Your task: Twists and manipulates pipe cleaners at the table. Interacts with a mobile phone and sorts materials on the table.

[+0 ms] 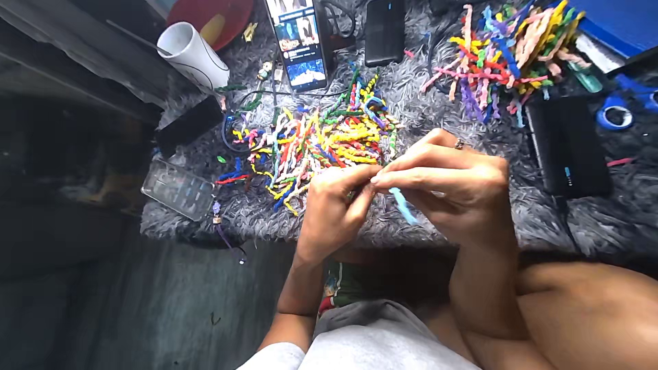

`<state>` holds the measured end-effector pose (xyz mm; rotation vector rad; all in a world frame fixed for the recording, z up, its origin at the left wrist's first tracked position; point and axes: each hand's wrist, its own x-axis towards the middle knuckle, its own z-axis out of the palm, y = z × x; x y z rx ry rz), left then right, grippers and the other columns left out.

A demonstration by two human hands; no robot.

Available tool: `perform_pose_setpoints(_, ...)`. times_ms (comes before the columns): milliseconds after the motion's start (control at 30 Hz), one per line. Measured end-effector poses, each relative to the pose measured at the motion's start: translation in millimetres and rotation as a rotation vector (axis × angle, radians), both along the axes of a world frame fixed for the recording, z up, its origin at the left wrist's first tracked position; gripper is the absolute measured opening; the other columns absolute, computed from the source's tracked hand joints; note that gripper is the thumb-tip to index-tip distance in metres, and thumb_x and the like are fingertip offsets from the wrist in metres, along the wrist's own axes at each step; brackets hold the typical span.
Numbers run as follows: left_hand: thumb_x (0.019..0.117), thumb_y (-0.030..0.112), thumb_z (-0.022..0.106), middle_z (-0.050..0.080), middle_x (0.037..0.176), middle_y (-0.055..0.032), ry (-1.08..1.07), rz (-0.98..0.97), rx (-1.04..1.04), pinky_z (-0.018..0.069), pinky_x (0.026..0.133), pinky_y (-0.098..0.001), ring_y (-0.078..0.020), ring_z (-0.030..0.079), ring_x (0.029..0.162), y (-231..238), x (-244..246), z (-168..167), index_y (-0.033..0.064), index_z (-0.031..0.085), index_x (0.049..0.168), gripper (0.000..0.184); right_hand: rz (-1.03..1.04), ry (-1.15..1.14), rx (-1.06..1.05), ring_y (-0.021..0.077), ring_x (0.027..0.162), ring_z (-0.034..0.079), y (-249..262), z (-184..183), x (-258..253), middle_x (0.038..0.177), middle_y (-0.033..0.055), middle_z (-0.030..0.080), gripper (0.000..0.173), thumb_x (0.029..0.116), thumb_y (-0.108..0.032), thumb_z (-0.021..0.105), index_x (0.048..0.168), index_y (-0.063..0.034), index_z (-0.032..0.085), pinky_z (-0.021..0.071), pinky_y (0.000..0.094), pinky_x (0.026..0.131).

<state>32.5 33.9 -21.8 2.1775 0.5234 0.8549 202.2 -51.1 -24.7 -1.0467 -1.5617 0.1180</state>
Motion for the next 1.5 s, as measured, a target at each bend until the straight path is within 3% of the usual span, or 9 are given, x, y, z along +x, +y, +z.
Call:
perform_pose_setpoints(233,0.1057,0.022,0.057,0.072,0.086,0.006,-0.445,-0.463,-0.682,0.0518,0.058,-0.012,0.0046,0.062,0.065,-0.2,1.9,-12.5,0.0106,0.072,0.102,0.019,0.372,0.4,0.03,0.0027,0.098,0.068,12.7,-22.8,23.9,0.098,-0.0069,0.075,0.007,0.0957,-0.013,0.072,0.101,-0.0113,0.076,0.0561,0.0185,0.088)
perform_pose_setpoints(433,0.0971,0.002,0.063,0.07,0.082,-0.0019,-0.094,-0.495,-0.298,0.0517,0.067,-0.0122,0.0053,0.059,0.07,10.8,-4.8,-7.8,-0.0067,0.073,0.101,0.014,0.345,0.469,-0.06,0.0021,0.09,0.071,7.8,-18.7,19.5,0.095,-0.0071,0.076,0.007,0.0923,-0.008,0.074,0.099,-0.0101,0.076,0.0594,0.0183,0.082)
perform_pose_setpoints(567,0.0921,0.014,0.066,0.062,0.062,0.0014,0.229,-0.096,0.118,0.0422,0.054,-0.0231,-0.0029,0.052,0.053,3.6,-4.0,0.3,0.0064,0.078,0.086,0.015,0.087,0.097,-0.013,0.0059,0.092,0.068,4.7,-10.9,10.4,0.09,0.0024,0.076,0.008,0.0904,-0.008,0.071,0.088,-0.0018,0.077,0.053,0.0219,0.087)
perform_pose_setpoints(700,0.0976,0.01,0.062,0.066,0.067,0.001,0.181,0.044,0.012,0.0477,0.052,-0.0228,-0.0028,0.055,0.053,5.6,-3.3,-6.4,0.0025,0.076,0.099,0.016,0.073,0.038,-0.011,0.0089,0.094,0.068,7.0,-13.0,12.3,0.093,0.0048,0.077,0.01,0.0915,-0.005,0.07,0.091,-0.0021,0.079,0.0531,0.0235,0.088)
perform_pose_setpoints(900,0.106,0.007,0.051,0.074,0.086,0.0002,-0.197,-0.232,-0.585,0.0599,0.063,-0.0198,-0.0047,0.07,0.068,19.8,-13.5,-9.9,0.0044,0.067,0.107,0.016,0.194,0.463,-0.028,0.0008,0.09,0.072,13.2,-26.2,30.2,0.1,-0.0093,0.076,0.015,0.0924,-0.003,0.072,0.103,-0.0123,0.077,0.0607,0.0178,0.08)
perform_pose_setpoints(1067,0.1065,0.016,0.054,0.074,0.103,-0.0006,0.029,0.188,-0.178,0.0569,0.081,-0.0205,-0.0025,0.069,0.088,26.0,-19.0,-14.8,0.0045,0.071,0.113,0.021,0.02,0.533,-0.048,-0.0038,0.079,0.069,7.1,-22.2,33.6,0.101,-0.0104,0.075,0.016,0.0923,0.001,0.07,0.1,-0.0112,0.076,0.0581,0.0122,0.068)
perform_pose_setpoints(1300,0.1072,0.032,0.05,0.055,0.148,-0.0175,0.127,0.257,0.258,0.0371,0.116,-0.0457,-0.0294,0.048,0.14,13.0,-9.7,3.0,0.0006,0.063,0.135,0.043,0.005,0.478,-0.194,-0.0012,0.08,0.069,3.9,-13.6,18.8,0.098,-0.0045,0.074,0.01,0.0903,0.002,0.07,0.098,-0.0042,0.071,0.0585,0.0139,0.071)
perform_pose_setpoints(1400,0.103,0.027,0.058,0.061,0.14,-0.0202,0.106,0.161,0.288,0.0424,0.11,-0.0451,-0.0292,0.056,0.13,-8.5,1.7,4.4,-0.0031,0.064,0.13,0.041,0.046,0.492,-0.201,-0.0015,0.081,0.069,6.6,-9.4,1.6,0.097,-0.0039,0.073,0.006,0.0909,0.0,0.07,0.097,-0.0028,0.07,0.0594,0.015,0.073)
perform_pose_setpoints(1500,0.1001,0.008,0.058,0.068,0.092,-0.0152,0.016,0.204,0.386,0.0503,0.084,-0.0291,-0.0194,0.065,0.089,-23.4,14.6,-7.3,-0.0043,0.069,0.1,0.016,0.068,0.513,-0.176,-0.0011,0.083,0.064,4.0,-5.1,-14.8,0.097,-0.0022,0.068,0.005,0.0913,-0.006,0.071,0.094,-0.0013,0.071,0.0566,0.0146,0.074)
